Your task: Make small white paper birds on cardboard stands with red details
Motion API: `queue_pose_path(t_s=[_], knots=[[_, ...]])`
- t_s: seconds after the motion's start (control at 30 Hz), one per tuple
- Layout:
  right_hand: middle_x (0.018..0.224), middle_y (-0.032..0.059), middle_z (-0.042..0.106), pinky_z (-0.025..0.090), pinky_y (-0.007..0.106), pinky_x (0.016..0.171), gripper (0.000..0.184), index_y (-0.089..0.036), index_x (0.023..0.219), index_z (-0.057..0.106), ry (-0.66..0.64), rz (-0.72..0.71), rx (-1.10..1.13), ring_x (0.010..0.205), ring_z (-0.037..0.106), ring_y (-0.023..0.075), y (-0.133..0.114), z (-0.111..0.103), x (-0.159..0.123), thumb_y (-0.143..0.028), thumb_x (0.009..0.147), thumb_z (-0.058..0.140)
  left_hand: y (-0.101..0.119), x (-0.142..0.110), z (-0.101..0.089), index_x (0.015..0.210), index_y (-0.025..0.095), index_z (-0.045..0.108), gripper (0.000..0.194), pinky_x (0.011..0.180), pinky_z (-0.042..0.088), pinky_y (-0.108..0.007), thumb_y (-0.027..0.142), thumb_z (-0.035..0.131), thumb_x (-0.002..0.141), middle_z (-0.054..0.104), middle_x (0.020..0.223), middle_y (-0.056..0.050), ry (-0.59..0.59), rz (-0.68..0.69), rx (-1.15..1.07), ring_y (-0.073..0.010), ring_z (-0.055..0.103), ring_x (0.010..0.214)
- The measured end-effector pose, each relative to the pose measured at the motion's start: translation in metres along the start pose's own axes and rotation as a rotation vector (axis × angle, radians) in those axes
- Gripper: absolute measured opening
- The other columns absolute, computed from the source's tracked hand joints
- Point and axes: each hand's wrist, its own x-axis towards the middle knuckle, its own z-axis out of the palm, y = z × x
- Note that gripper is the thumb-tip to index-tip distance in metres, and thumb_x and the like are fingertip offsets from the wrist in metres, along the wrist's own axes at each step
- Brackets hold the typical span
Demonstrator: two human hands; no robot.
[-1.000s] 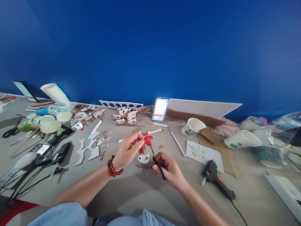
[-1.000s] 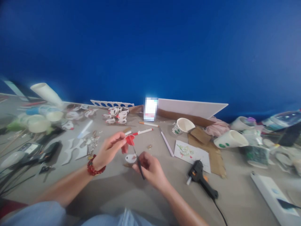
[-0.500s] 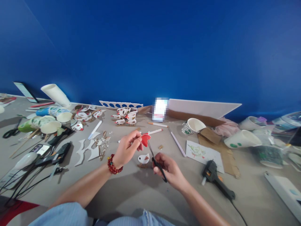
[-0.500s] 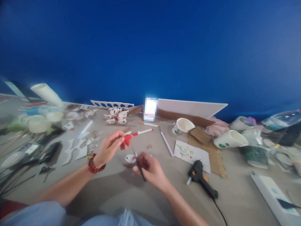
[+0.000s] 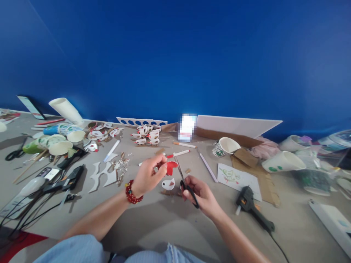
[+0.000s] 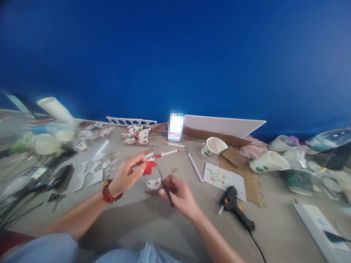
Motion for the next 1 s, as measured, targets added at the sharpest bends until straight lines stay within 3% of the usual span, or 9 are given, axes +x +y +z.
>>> queue_pose_path(t_s=[0.23,0.6,1.0], knots=[[0.071,-0.0003,0.055,0.040,0.024,0.056,0.051,-0.019,0.076,0.046,0.010,0.016,-0.001,0.059,0.051,0.0114,-0.004,0.003,-0.001,-0.065,0.073,0.068,0.003,-0.001,0.001,0.075,0.019,0.053,0.015,0.050,0.035,-0.020,0.019,0.047,0.089,0.060,0.068,0.000,-0.010,-0.007,0.075,-0.0126,0.055,0.061],[0.072,0.0001,0.056,0.037,0.023,0.056,0.052,-0.020,0.080,0.046,0.003,-0.031,-0.001,0.063,0.051,0.0129,-0.004,0.007,-0.001,-0.068,0.074,0.064,0.004,-0.003,0.005,0.076,0.018,0.054,0.016,0.049,0.038,-0.019,0.022,0.049,0.090,0.064,0.068,-0.001,0.042,-0.025,-0.003,-0.0124,0.060,0.062],[0.066,-0.0013,0.056,0.037,0.023,0.054,0.050,-0.019,0.078,0.049,0.023,-0.022,-0.007,0.057,0.051,0.0116,-0.001,0.011,-0.001,-0.066,0.074,0.067,0.006,-0.006,0.012,0.076,0.018,0.054,0.017,0.045,0.038,-0.018,0.025,0.049,0.091,0.065,0.067,-0.001,0.013,-0.066,-0.058,-0.0131,0.062,0.060]])
